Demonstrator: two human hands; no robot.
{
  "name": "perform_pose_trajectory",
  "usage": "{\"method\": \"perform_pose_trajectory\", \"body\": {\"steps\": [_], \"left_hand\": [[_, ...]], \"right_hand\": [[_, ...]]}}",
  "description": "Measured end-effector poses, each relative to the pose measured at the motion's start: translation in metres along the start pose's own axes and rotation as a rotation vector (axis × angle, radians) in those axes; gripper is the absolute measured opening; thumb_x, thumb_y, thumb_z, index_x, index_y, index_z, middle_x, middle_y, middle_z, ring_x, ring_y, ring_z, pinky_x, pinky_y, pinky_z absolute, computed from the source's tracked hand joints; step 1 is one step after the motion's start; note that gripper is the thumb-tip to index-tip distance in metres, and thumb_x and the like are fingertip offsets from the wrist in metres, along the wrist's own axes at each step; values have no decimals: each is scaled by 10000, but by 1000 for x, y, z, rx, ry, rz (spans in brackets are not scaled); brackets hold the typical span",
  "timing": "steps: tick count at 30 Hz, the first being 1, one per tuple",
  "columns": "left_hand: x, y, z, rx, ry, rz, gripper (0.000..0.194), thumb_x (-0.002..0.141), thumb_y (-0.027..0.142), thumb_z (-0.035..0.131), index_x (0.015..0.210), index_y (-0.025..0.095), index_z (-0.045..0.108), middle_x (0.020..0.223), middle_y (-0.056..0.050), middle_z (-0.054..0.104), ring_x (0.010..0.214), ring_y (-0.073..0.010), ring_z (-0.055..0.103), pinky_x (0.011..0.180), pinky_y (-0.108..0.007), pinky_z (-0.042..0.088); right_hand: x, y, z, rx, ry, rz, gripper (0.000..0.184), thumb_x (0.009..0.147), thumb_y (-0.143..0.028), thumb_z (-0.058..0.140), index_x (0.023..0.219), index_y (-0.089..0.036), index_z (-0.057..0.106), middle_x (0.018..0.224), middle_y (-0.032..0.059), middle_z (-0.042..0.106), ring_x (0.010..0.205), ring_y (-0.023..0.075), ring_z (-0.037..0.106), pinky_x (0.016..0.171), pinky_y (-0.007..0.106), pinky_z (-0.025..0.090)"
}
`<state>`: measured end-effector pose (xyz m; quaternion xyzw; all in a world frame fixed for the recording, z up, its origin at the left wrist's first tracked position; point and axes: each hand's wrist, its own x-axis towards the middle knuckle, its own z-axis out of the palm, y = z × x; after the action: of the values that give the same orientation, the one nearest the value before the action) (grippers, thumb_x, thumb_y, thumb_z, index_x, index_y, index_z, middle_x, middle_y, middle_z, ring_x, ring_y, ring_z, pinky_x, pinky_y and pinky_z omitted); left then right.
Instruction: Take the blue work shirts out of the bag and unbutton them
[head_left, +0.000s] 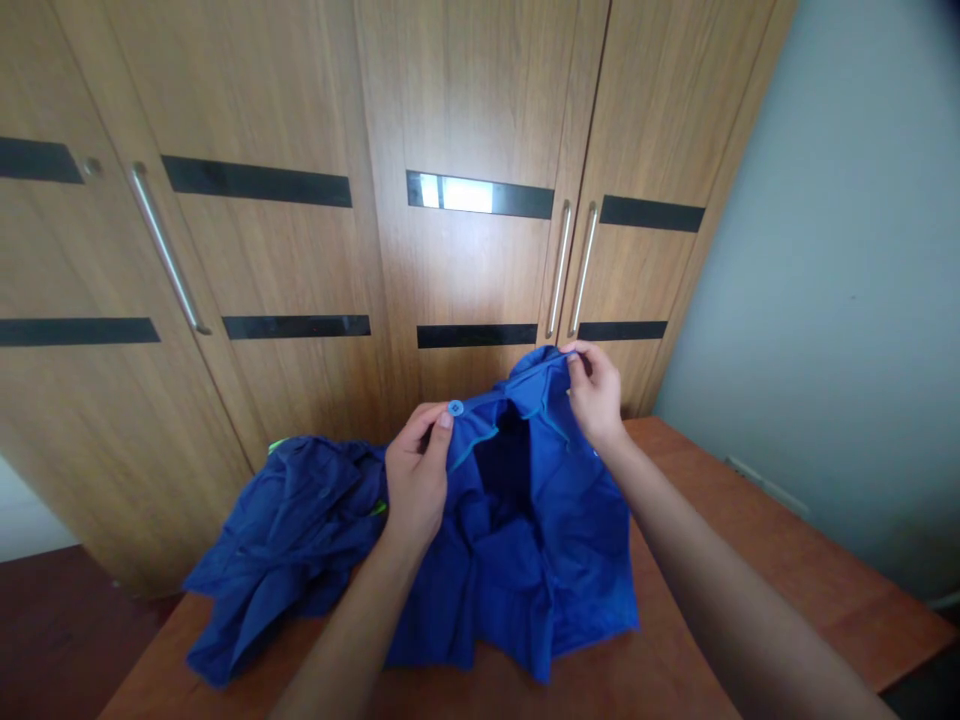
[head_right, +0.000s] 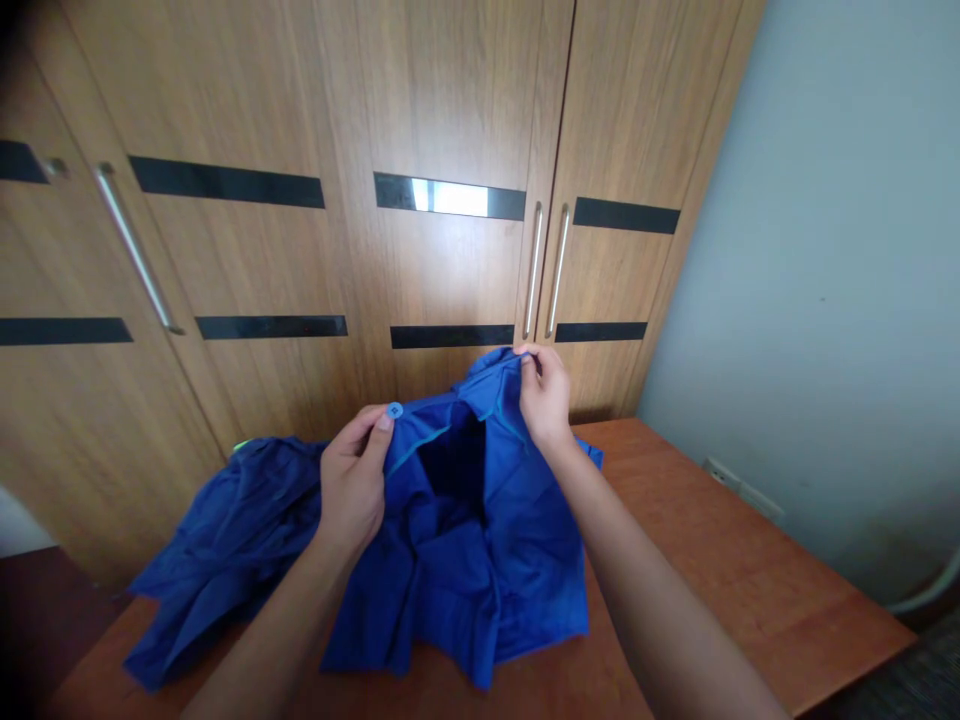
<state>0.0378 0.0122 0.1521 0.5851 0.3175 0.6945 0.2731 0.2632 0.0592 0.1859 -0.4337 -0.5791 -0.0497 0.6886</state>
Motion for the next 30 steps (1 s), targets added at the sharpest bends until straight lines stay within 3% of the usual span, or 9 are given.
{"method": "perform_pose_trajectory", "body": {"steps": [3, 6, 11, 14, 17, 20, 23, 25, 30], "left_hand": [[-16, 10, -8, 138, -126, 105, 167, 871, 292, 554, 885, 197, 691, 930, -39, 656, 905, -182, 602, 850, -309, 467], [-52, 4, -27, 240, -379, 107, 176, 855, 193, 499, 788, 212, 660, 864, -36, 631, 838, -174, 591, 773, -288, 464], [-98, -25, -56, 517, -754, -53, 265, 729, 38, 389, 661, 222, 568, 741, -21, 584, 750, -163, 569, 687, -260, 432], [-104, -40, -61, 745, -897, -141, 260, 673, 19, 405, 664, 228, 560, 735, 0, 588, 743, -163, 579, 673, -252, 410], [-102, -42, -57, 870, -927, -139, 245, 683, 26, 414, 655, 230, 548, 741, 4, 591, 728, -166, 585, 659, -254, 400], [-96, -28, -46, 928, -849, -60, 239, 703, 39, 426, 729, 236, 559, 800, -12, 589, 781, -189, 582, 703, -284, 414], [-91, -12, -28, 919, -722, 67, 251, 743, 64, 439, 877, 235, 563, 975, -44, 577, 919, -219, 554, 834, -343, 414], [-89, -10, -13, 882, -725, 120, 219, 778, 94, 447, 911, 232, 552, 1028, -55, 565, 959, -228, 534, 868, -364, 409], [-95, -37, 15, 885, -797, 65, 144, 757, 111, 489, 857, 215, 482, 916, -47, 551, 890, -221, 541, 803, -348, 434]], "right_hand": [[-16, -10, -18, 153, 3, 125, 139, 830, -247, 466, 834, -194, 594, 784, 3, 582, 710, 150, 536, 678, 266, 437], [-56, -6, -46, 178, -99, 226, 111, 781, -209, 467, 719, -205, 559, 695, -16, 527, 656, 144, 496, 636, 255, 403], [-139, 26, -79, 2, -681, 340, 154, 717, -168, 426, 601, -217, 515, 611, -16, 520, 626, 158, 500, 611, 264, 398], [-170, 40, -83, -166, -870, 345, 198, 714, -111, 414, 606, -218, 542, 603, -25, 546, 621, 158, 527, 605, 260, 394], [-171, 40, -83, -266, -978, 294, 228, 674, -50, 428, 595, -214, 567, 661, -10, 589, 667, 157, 565, 642, 254, 406], [-154, 25, -78, -330, -1053, 230, 233, 621, -20, 460, 571, -211, 586, 726, 11, 619, 723, 160, 587, 666, 241, 415], [-139, 6, -62, -400, -986, 157, 209, 683, -59, 484, 626, -214, 613, 753, 19, 637, 765, 167, 595, 712, 247, 419], [-136, -4, -48, -412, -944, 152, 160, 756, -135, 509, 716, -221, 638, 762, 15, 652, 756, 167, 602, 709, 249, 418], [-147, -10, -22, -356, -1030, 227, 170, 771, -168, 545, 885, -226, 658, 780, 8, 706, 757, 179, 654, 662, 236, 419]]}}
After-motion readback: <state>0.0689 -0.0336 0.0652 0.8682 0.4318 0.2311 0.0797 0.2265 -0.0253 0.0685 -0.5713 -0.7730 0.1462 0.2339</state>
